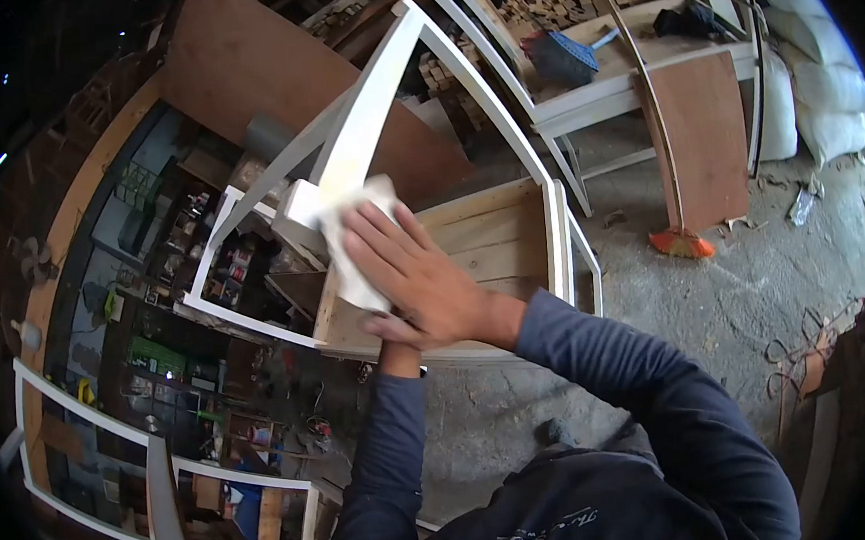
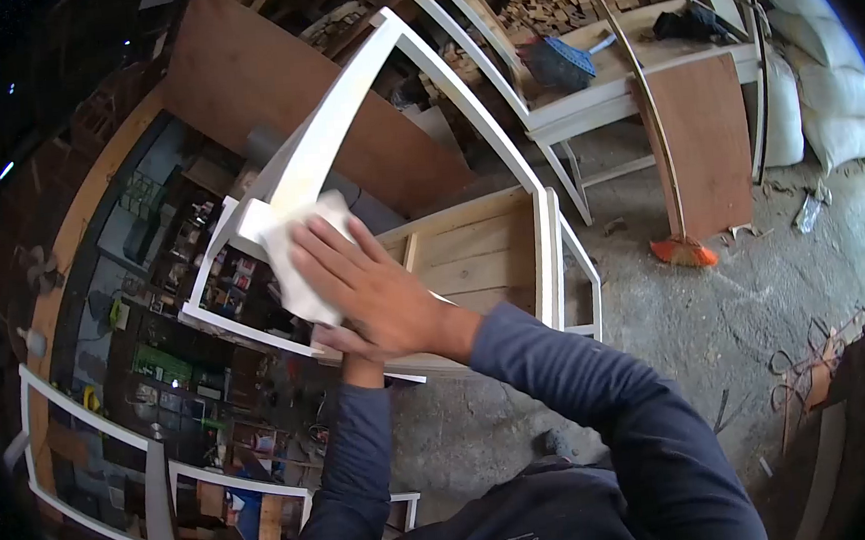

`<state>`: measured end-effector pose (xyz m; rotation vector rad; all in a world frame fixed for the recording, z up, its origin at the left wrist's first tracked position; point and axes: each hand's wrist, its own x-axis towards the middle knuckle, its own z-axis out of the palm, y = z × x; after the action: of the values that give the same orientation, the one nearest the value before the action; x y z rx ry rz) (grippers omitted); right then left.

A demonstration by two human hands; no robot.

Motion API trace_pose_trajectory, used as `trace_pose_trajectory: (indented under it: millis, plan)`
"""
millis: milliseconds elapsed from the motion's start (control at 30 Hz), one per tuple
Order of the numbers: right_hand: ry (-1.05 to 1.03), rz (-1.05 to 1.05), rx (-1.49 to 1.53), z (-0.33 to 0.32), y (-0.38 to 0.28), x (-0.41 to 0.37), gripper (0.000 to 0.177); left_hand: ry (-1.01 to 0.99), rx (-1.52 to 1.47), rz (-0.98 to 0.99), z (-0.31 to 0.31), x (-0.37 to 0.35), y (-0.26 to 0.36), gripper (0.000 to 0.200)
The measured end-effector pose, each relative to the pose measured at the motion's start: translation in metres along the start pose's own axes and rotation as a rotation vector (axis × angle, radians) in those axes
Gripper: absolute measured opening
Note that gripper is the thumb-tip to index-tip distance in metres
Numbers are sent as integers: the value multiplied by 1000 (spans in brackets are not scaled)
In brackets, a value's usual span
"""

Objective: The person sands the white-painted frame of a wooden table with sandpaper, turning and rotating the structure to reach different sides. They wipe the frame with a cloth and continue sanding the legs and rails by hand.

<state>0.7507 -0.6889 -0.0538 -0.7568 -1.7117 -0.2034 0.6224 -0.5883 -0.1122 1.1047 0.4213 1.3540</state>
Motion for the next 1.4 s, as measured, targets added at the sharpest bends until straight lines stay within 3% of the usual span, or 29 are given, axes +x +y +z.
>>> trace_pose_trajectory:
  millis: [67,100,133,200,267,333,433,500,533,633,667,700,800,933,967,1033,1100,1167,1233,1300,1400]
  plan:
    - [-68,38,-25,24,27,-85,93,-9,-3,-39,-32,22,-15,37]
    - [-88,91,-18,37,35,-134,94,-341,-160,-31,-2,15,5,41]
    - [-118,125,-4,35,24,-150,95,-383,-191,-1,-3,13,4,41]
    - [-148,197,-6,27,24,-158,96,-315,-146,26,8,22,4,39]
    - [-51,69,6,19,14,-82,93,-41,14,-14,17,9,9,37]
    - [-59,17,-47,-11,2,1,92,295,-226,-224,91,-35,45,42]
    - [-101,5,-117,-9,9,-10,93,102,-90,-130,28,-8,10,40]
    - [-169,90,-167,12,19,-89,91,-36,-10,-52,5,10,-1,39]
    - [-246,184,-155,19,19,-124,90,-444,-86,-22,8,15,1,39]
    - [-140,156,-108,17,12,-90,89,-139,37,-48,8,14,-2,43]
    - [-64,83,-107,12,10,-50,91,-167,-357,-206,-15,-2,-6,60]
    - [-37,23,-121,2,5,-8,92,-537,11,499,87,-31,12,68]
    - [19,-45,-116,-5,1,32,88,-296,-57,269,65,-40,5,57]
    - [-73,73,-99,36,21,-109,90,-239,-118,-206,-16,5,-21,43]
    - [-119,135,-94,43,22,-133,93,-401,9,-106,-12,14,-19,40]
    - [-6,90,17,28,9,-88,101,-135,-74,-145,23,-1,-10,40]
    - [125,-8,42,14,0,5,106,-438,-142,-218,40,-7,5,50]
    - [213,-187,-80,3,0,80,107,-502,156,42,26,-6,-17,66]
    - [151,-198,-60,-7,-2,93,100,-305,65,-12,-13,-39,-71,64]
    - [84,-71,-38,9,4,39,99,-179,250,5,-53,-70,-115,61]
    - [7,278,35,47,1,-108,99,-204,598,-28,-94,-127,-173,58]
